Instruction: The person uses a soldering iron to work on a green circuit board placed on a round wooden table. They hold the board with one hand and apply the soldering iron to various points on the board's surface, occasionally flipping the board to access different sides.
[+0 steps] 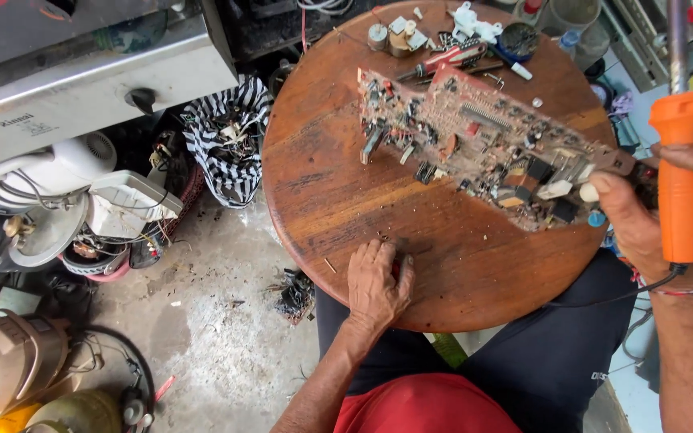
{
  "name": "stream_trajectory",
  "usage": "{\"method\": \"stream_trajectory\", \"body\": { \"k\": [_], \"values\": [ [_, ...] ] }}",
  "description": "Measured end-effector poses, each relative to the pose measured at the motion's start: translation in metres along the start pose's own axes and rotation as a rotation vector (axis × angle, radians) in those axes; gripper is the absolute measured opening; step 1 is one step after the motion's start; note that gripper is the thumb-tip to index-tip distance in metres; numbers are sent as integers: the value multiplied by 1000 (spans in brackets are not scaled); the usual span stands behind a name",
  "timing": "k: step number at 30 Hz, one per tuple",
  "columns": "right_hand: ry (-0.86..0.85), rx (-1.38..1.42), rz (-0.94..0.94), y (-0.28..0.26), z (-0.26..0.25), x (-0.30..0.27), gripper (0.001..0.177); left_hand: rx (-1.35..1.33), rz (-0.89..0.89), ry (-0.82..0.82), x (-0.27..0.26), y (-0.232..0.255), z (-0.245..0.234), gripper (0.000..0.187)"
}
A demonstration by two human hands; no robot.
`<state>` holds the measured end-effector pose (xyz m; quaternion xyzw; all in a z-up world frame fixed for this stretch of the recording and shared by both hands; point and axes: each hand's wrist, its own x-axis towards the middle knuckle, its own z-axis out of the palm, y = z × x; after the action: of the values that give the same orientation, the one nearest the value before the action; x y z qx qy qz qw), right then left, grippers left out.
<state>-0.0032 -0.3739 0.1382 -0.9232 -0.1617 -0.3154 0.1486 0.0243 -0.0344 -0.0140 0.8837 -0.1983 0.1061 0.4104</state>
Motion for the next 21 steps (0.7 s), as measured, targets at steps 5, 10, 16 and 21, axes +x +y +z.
{"method": "stream_trajectory", "body": {
  "k": [5, 10, 16, 21],
  "values": [
    [35, 22, 20, 0, -1, -1, 54, 134, -30, -98, 0, 1, 1, 31],
    [35, 22, -41, 0, -3, 1, 57, 28, 18, 15, 25, 21, -22, 33],
    [-19, 76, 147, 36, 8, -65, 62, -129, 74, 139, 42, 21, -44, 28],
    [-292, -78, 395, 173, 15, -289, 50, -97, -23, 171, 19, -5, -46, 29]
  ]
}}
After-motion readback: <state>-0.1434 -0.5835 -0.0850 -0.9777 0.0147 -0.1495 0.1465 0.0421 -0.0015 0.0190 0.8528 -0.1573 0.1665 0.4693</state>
